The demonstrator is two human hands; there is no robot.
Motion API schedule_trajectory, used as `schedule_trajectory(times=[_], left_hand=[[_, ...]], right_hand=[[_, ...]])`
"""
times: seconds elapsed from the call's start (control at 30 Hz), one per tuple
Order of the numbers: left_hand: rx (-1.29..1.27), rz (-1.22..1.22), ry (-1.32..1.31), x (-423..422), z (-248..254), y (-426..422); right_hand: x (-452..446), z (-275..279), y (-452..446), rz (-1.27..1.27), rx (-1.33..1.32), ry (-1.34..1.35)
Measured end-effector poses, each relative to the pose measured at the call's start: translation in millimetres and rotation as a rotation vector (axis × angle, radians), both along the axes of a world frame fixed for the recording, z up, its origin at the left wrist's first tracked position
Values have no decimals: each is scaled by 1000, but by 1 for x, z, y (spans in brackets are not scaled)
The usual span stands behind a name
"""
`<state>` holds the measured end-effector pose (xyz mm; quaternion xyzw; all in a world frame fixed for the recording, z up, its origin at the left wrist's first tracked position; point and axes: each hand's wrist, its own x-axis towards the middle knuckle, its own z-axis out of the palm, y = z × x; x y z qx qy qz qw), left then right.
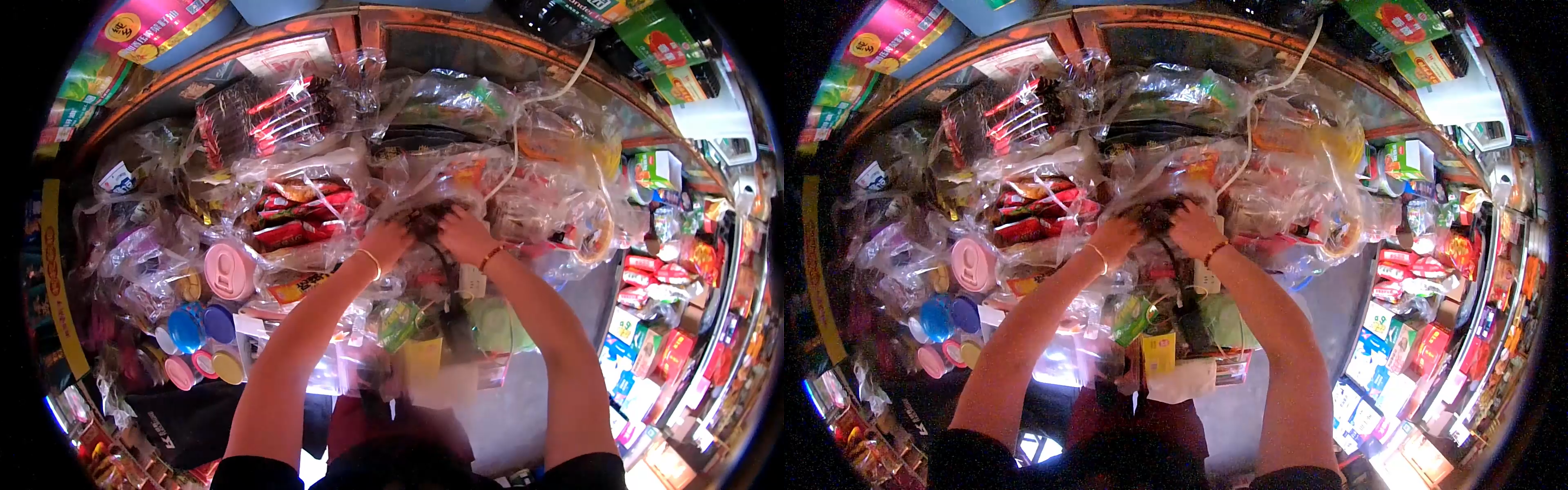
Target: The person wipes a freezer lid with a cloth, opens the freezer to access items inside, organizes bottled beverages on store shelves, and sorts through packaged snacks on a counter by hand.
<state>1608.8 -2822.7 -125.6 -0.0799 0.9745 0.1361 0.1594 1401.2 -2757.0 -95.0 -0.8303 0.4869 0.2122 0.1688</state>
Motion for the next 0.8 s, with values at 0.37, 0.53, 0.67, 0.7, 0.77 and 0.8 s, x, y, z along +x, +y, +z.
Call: schedule_trajectory(times=[0.37, 0.53, 0.67, 0.7, 0.77, 0.8], left_hand=[[-1, 321, -14, -13, -11, 69], [320, 603, 221, 17, -1, 57], [71, 654, 479, 18, 28, 55], [91, 716, 505, 17, 19, 56], [288, 902, 637, 13, 14, 59], [284, 904, 645, 7, 16, 57]], right_hand=[[36, -64, 69, -268, -444, -117], [22, -32, 50, -528, 38, -177], [-1, -17, 43, -983, -227, -753], [-2, -19, 43, -1038, -217, -760], [-5, -19, 39, -923, -222, -706], [-4, -18, 41, -916, -227, -705]])
